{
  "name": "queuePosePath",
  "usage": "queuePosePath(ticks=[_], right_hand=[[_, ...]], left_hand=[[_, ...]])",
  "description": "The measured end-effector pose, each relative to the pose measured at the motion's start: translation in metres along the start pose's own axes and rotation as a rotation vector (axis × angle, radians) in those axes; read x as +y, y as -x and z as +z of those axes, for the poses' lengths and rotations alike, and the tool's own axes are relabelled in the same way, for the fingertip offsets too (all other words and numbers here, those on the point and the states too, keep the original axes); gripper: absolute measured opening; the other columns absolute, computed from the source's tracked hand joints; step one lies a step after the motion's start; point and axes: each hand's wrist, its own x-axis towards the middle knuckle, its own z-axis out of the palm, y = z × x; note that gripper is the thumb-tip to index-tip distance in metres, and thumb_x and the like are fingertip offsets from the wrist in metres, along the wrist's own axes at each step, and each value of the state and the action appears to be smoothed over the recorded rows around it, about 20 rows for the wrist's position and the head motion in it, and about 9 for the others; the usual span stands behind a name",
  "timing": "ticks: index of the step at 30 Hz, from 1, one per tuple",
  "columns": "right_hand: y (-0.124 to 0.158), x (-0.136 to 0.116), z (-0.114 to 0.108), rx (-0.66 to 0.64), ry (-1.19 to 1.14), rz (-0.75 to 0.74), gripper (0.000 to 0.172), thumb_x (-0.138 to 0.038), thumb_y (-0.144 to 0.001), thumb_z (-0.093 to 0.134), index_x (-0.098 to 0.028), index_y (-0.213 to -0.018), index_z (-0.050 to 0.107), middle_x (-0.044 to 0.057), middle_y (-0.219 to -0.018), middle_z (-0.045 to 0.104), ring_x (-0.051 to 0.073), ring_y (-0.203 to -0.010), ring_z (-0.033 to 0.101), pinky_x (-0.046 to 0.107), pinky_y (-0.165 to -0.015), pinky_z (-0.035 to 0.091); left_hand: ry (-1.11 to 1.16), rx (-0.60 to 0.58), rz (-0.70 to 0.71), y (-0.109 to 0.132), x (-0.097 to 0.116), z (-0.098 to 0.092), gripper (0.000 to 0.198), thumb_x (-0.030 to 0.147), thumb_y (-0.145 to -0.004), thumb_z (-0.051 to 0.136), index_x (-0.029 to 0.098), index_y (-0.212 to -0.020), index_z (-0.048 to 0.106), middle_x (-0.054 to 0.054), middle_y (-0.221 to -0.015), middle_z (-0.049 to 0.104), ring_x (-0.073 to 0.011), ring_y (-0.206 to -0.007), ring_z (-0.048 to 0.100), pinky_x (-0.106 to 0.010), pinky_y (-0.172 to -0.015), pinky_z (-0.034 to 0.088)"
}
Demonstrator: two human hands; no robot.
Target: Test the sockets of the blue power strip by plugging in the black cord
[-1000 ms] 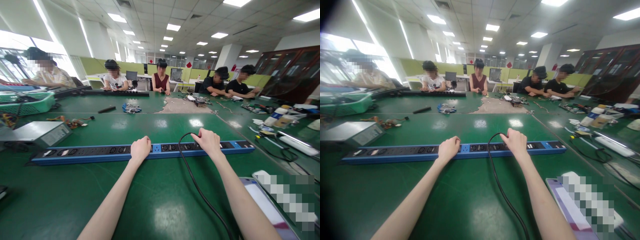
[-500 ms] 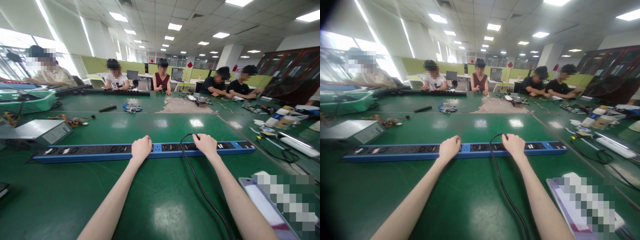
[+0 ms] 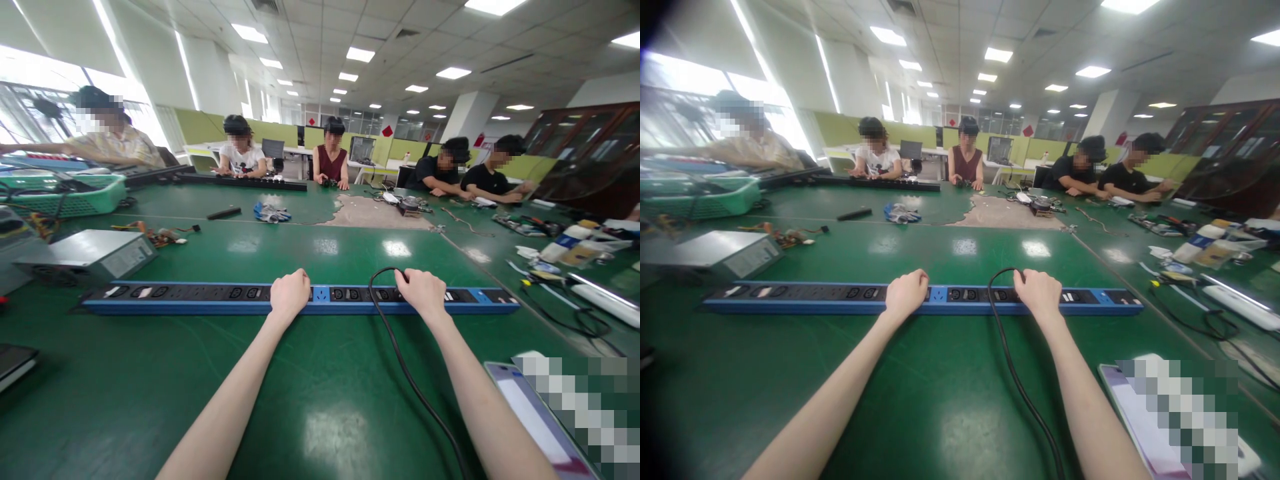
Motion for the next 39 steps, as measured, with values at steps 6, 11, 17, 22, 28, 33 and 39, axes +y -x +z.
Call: queuePosePath(ticks=[6, 11, 17, 22, 28, 33, 39], right_hand=[[0.006, -0.018, 0.010, 0.004, 0.046, 0.009, 0.059, -0.059, -0.100, 0.032, -0.018, -0.095, 0.075, 0.016, -0.086, 0.073, 0.031, -0.087, 0.071, 0.039, -0.079, 0.048], [0.005, -0.019, 0.010, -0.051, 0.031, 0.020, 0.060, -0.062, -0.100, 0.032, -0.020, -0.098, 0.075, 0.016, -0.091, 0.073, 0.031, -0.092, 0.070, 0.039, -0.083, 0.047], [-0.008, 0.000, -0.012, -0.119, -0.112, -0.032, 0.078, -0.071, -0.099, 0.014, -0.023, -0.096, 0.075, 0.015, -0.101, 0.073, 0.030, -0.101, 0.067, 0.037, -0.083, 0.045], [-0.016, 0.009, -0.006, -0.081, -0.235, -0.026, 0.068, -0.066, -0.101, 0.020, -0.023, -0.096, 0.073, 0.011, -0.099, 0.074, 0.025, -0.095, 0.066, 0.029, -0.074, 0.042], [-0.019, 0.014, 0.022, -0.212, -0.409, -0.094, 0.060, -0.066, -0.099, 0.031, -0.023, -0.083, 0.070, 0.005, -0.084, 0.073, 0.020, -0.079, 0.065, 0.025, -0.067, 0.038], [-0.017, 0.008, 0.025, -0.170, -0.306, -0.071, 0.058, -0.065, -0.100, 0.030, -0.024, -0.086, 0.069, 0.007, -0.086, 0.073, 0.021, -0.080, 0.066, 0.026, -0.065, 0.035], [-0.010, -0.003, 0.020, -0.117, -0.119, -0.058, 0.058, -0.062, -0.101, 0.027, -0.023, -0.095, 0.069, 0.011, -0.090, 0.072, 0.025, -0.083, 0.068, 0.030, -0.071, 0.040]], left_hand=[[-0.034, 0.014, -0.001, 0.001, 0.001, -0.002, 0.040, 0.033, -0.101, 0.033, 0.022, -0.107, 0.070, -0.010, -0.095, 0.076, -0.0265, -0.095, 0.072, -0.037, -0.089, 0.048], [-0.030, 0.008, -0.006, 0.001, 0.002, -0.002, 0.040, 0.033, -0.101, 0.032, 0.022, -0.106, 0.070, -0.011, -0.095, 0.076, -0.0257, -0.094, 0.071, -0.036, -0.089, 0.047], [-0.019, 0.010, 0.002, 0.000, 0.001, -0.002, 0.039, 0.033, -0.100, 0.033, 0.022, -0.106, 0.070, -0.011, -0.096, 0.076, -0.0258, -0.094, 0.071, -0.037, -0.089, 0.048], [-0.024, 0.016, 0.005, 0.000, 0.000, -0.002, 0.038, 0.032, -0.100, 0.034, 0.022, -0.106, 0.070, -0.011, -0.096, 0.076, -0.0269, -0.094, 0.072, -0.038, -0.088, 0.048], [-0.019, 0.009, 0.002, 0.000, 0.000, -0.001, 0.039, 0.033, -0.101, 0.033, 0.022, -0.109, 0.070, -0.011, -0.098, 0.076, -0.0262, -0.095, 0.071, -0.038, -0.090, 0.048], [-0.028, 0.006, -0.001, -0.001, 0.003, 0.001, 0.040, 0.033, -0.101, 0.033, 0.022, -0.109, 0.070, -0.012, -0.097, 0.076, -0.0259, -0.094, 0.071, -0.037, -0.089, 0.048], [-0.041, 0.023, 0.002, -0.002, 0.004, 0.003, 0.040, 0.033, -0.101, 0.032, 0.022, -0.108, 0.070, -0.011, -0.095, 0.076, -0.0260, -0.092, 0.071, -0.037, -0.087, 0.048]])
